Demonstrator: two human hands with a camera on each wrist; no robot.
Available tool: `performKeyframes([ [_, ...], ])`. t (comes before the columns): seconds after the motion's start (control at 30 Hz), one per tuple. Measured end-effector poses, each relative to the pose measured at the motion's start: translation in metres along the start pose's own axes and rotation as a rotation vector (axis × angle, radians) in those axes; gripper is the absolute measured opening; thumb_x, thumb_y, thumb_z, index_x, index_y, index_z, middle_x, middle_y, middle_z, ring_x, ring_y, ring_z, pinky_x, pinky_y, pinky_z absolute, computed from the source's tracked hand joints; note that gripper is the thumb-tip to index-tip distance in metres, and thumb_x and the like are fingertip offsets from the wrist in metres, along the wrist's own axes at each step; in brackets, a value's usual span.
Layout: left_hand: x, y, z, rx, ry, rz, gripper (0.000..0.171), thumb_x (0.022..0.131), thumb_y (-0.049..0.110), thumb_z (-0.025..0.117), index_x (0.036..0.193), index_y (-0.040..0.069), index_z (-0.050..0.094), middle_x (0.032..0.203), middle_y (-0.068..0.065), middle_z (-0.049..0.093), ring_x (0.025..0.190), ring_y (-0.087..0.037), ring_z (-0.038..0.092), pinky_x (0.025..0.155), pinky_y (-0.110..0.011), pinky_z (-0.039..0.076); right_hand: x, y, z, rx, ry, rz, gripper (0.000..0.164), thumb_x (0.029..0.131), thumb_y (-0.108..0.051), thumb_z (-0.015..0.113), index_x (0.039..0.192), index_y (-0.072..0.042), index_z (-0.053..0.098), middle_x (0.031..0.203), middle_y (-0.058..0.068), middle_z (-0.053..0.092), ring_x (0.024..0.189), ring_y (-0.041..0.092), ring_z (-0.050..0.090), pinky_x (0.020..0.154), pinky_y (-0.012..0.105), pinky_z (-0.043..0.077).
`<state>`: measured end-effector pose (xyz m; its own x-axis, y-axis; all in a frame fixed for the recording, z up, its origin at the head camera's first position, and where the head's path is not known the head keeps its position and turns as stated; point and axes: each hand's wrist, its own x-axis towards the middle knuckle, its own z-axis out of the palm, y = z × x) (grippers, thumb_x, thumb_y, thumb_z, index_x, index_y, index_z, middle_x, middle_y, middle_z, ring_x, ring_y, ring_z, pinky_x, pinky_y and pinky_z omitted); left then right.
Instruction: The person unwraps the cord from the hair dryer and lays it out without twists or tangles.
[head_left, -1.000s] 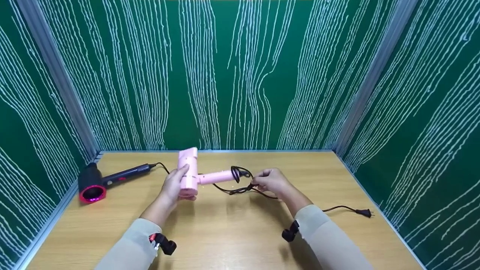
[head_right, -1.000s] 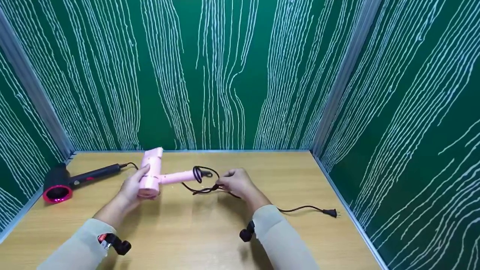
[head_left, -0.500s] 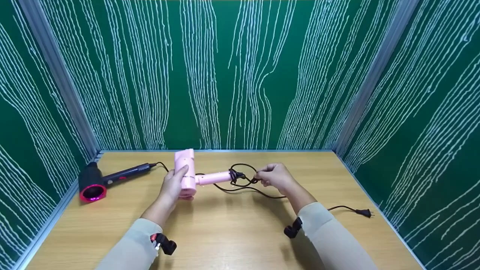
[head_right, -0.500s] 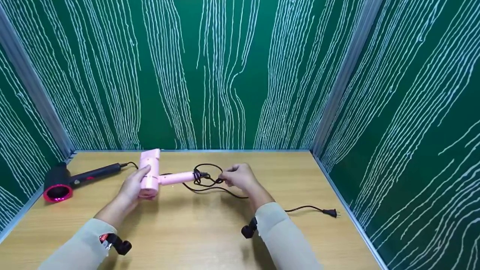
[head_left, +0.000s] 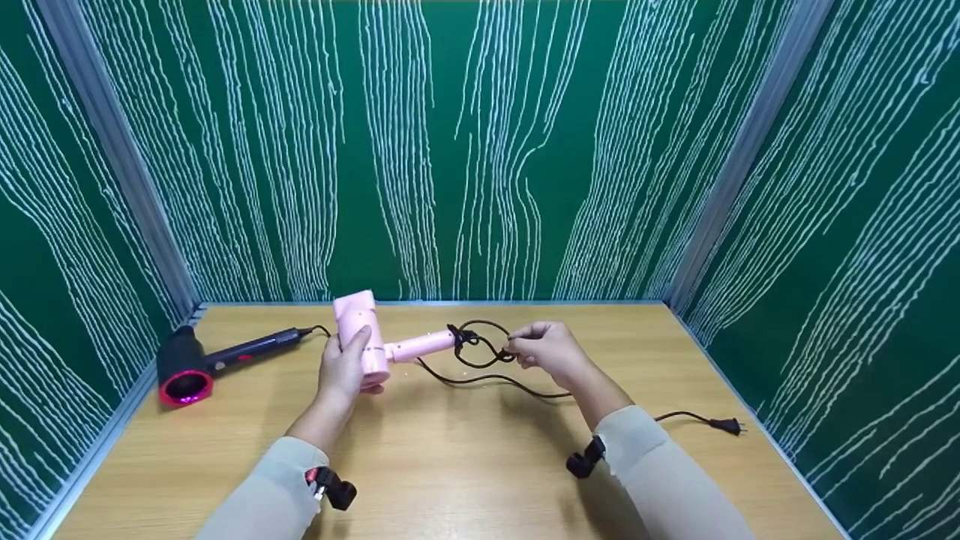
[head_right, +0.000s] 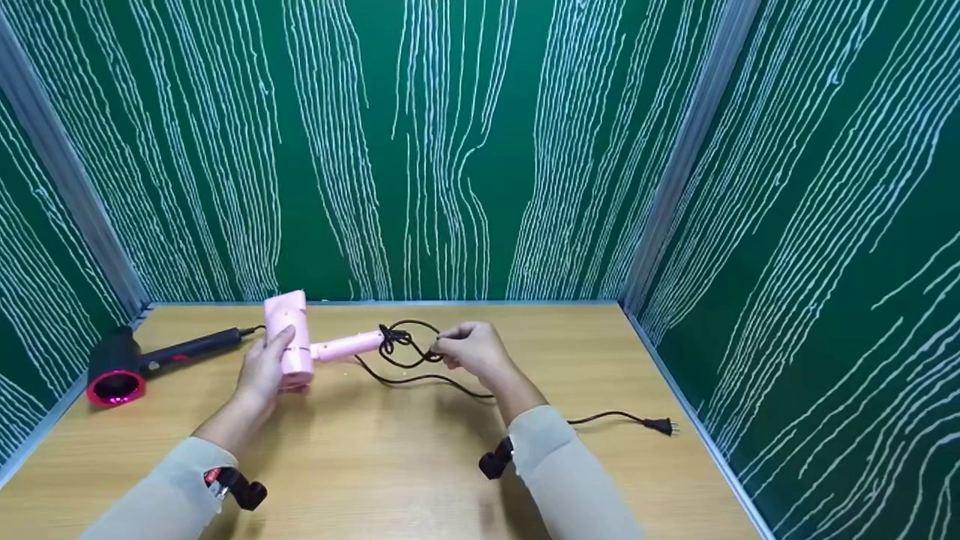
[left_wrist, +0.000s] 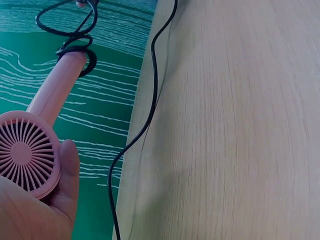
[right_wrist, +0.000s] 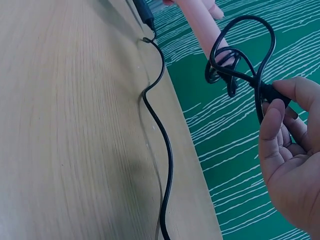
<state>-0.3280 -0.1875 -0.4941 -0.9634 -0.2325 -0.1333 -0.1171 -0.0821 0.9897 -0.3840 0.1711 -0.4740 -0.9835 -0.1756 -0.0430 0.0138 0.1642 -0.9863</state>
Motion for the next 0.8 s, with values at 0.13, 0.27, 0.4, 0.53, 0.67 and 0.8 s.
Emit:
performKeyframes([
  [0.13, 0.0, 0.001, 0.0, -0.029, 0.029, 0.015, 0.074, 0.116, 0.057, 0.055, 0.167, 0.008, 0.035, 0.135, -0.024, 0.064, 0.078, -0.02, 0.078, 0.062, -0.035, 0.067, -0.002, 0.001, 0.002, 0.013, -0.008, -0.005, 0.01, 0.095, 0.0, 0.078, 0.105, 0.0, 0.081, 0.091, 0.003, 0.081, 0.072, 0.011, 0.066, 0.068, 0.022, 0.062],
  [0.27, 0.0, 0.002, -0.001, -0.048, 0.047, 0.017, 0.073, 0.117, 0.057, 0.054, 0.168, 0.009, 0.034, 0.137, -0.024, 0.063, 0.079, -0.02, 0.078, 0.064, -0.035, 0.068, -0.003, 0.002, 0.004, 0.024, -0.012, -0.008, 0.008, 0.094, 0.001, 0.078, 0.101, -0.002, 0.081, 0.089, 0.003, 0.081, 0.07, 0.01, 0.064, 0.066, 0.021, 0.06],
  [0.4, 0.001, 0.001, 0.0, -0.066, 0.062, 0.026, 0.071, 0.116, 0.055, 0.055, 0.164, 0.007, 0.036, 0.13, -0.023, 0.065, 0.074, -0.02, 0.078, 0.061, -0.036, 0.068, -0.004, 0.007, 0.006, 0.047, -0.026, -0.003, 0.009, 0.093, 0.002, 0.076, 0.1, -0.002, 0.08, 0.088, 0.003, 0.082, 0.068, 0.01, 0.064, 0.064, 0.021, 0.059],
  [0.53, 0.002, -0.001, 0.001, -0.1, 0.078, 0.044, 0.065, 0.116, 0.052, 0.057, 0.155, 0.003, 0.04, 0.114, -0.018, 0.067, 0.067, -0.02, 0.076, 0.055, -0.036, 0.067, -0.005, 0.014, 0.007, 0.072, -0.044, 0.005, 0.011, 0.092, 0.003, 0.076, 0.103, 0.003, 0.078, 0.089, 0.004, 0.082, 0.068, 0.009, 0.062, 0.065, 0.021, 0.058],
  [0.67, 0.003, 0.0, 0.001, -0.114, 0.066, 0.043, 0.064, 0.116, 0.051, 0.057, 0.155, 0.003, 0.04, 0.111, -0.016, 0.068, 0.067, -0.02, 0.076, 0.054, -0.037, 0.067, -0.004, 0.021, 0.008, 0.088, -0.06, 0.004, 0.016, 0.092, 0.003, 0.076, 0.107, 0.009, 0.076, 0.089, 0.005, 0.081, 0.067, 0.008, 0.06, 0.066, 0.021, 0.057],
  [0.8, 0.003, 0.003, 0.001, -0.11, 0.025, 0.031, 0.067, 0.117, 0.053, 0.055, 0.16, 0.004, 0.038, 0.116, -0.017, 0.069, 0.072, -0.02, 0.077, 0.058, -0.037, 0.068, -0.003, 0.025, 0.01, 0.101, -0.051, 0.023, 0.016, 0.092, 0.004, 0.076, 0.107, 0.009, 0.076, 0.089, 0.005, 0.081, 0.066, 0.007, 0.059, 0.065, 0.02, 0.056],
])
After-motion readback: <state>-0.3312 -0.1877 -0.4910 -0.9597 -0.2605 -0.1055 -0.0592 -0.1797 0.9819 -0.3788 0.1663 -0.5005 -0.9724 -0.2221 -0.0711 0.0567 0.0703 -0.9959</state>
